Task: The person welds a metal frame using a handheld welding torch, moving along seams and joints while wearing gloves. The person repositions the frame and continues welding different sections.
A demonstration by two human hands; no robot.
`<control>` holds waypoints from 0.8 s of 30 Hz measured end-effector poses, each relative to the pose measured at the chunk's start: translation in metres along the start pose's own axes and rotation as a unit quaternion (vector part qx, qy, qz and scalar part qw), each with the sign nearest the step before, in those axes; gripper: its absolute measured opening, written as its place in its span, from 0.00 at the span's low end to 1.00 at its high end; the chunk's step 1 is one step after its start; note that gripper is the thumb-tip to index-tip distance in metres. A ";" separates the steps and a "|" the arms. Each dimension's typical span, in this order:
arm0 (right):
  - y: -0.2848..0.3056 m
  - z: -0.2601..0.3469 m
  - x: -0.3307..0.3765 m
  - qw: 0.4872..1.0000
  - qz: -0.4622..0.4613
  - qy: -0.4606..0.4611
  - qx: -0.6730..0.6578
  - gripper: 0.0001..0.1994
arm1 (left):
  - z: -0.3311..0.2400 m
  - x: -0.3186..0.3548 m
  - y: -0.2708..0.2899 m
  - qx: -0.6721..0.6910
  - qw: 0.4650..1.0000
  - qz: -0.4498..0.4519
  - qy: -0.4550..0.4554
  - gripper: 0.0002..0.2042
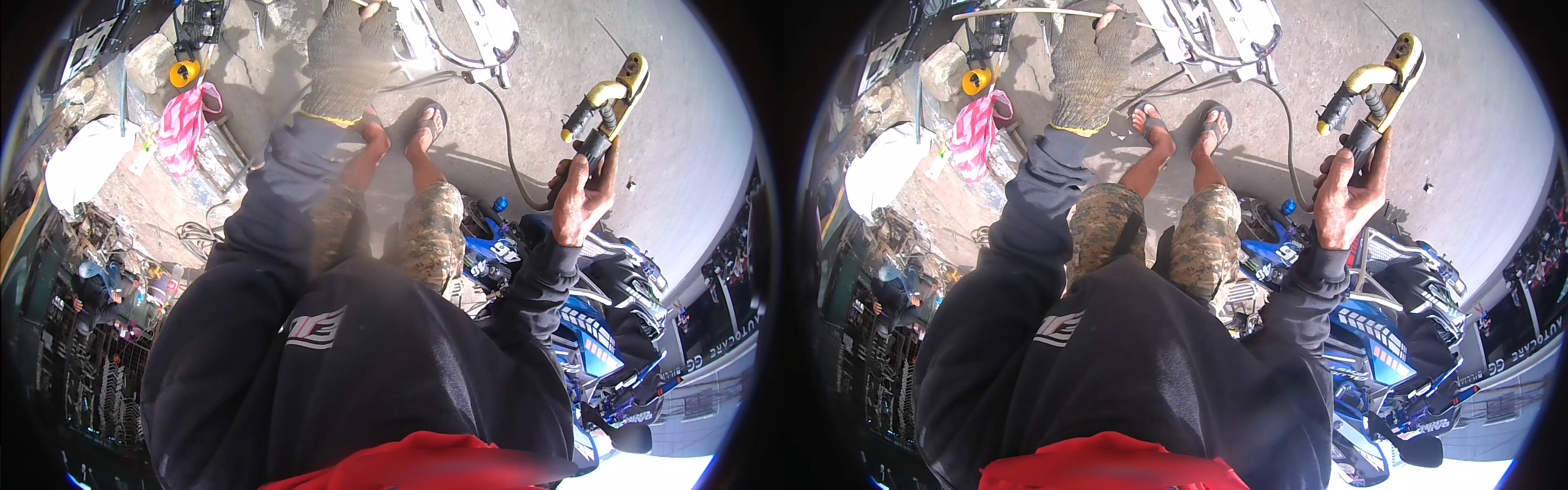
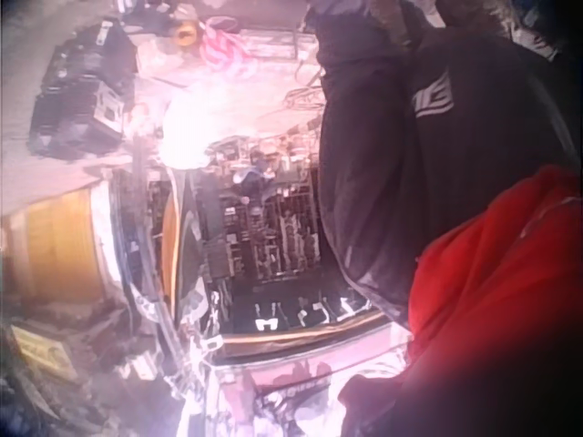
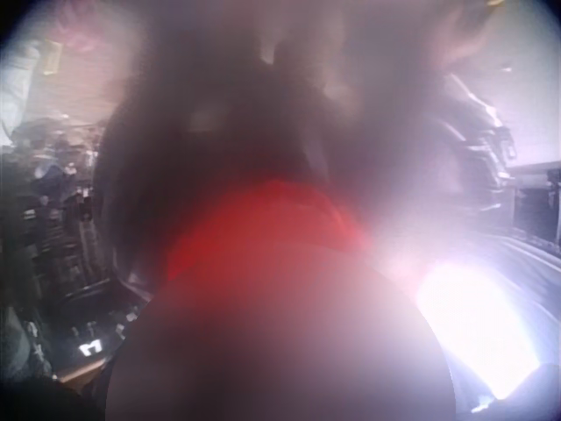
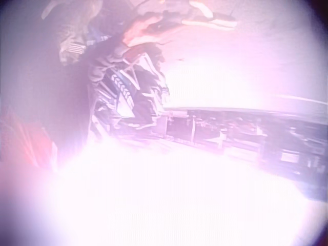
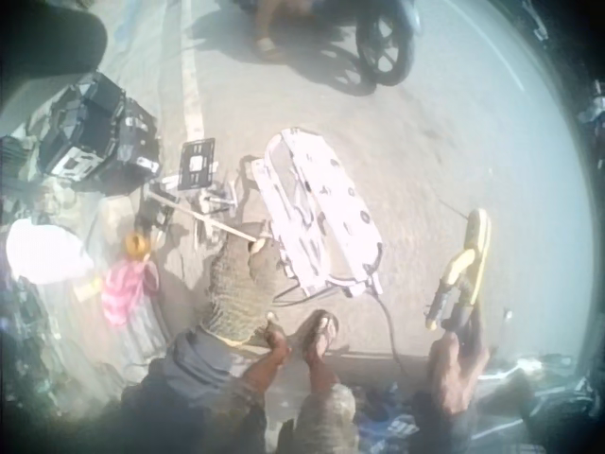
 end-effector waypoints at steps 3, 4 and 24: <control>0.003 -0.022 0.015 0.999 -0.025 -0.024 -0.019 0.34 | 0.003 -0.007 0.010 -0.115 0.984 0.003 -0.134 0.12; 0.002 -0.028 0.018 0.999 -0.036 -0.024 -0.026 0.34 | 0.002 -0.008 0.012 -0.198 0.955 0.002 -0.218 0.14; -0.017 -0.044 0.010 0.992 -0.014 -0.061 -0.107 0.34 | -0.005 0.024 0.009 -0.238 0.954 0.087 -0.160 0.17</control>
Point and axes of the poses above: each hand's wrist, its own x-axis away from the middle knuckle, its own y-axis out of the back of the hand, z = x × y, the point moved 6 cm from there along -x, towards the middle knuckle, and after that the axes turned 8 degrees about -x, right-handed, at the moved point
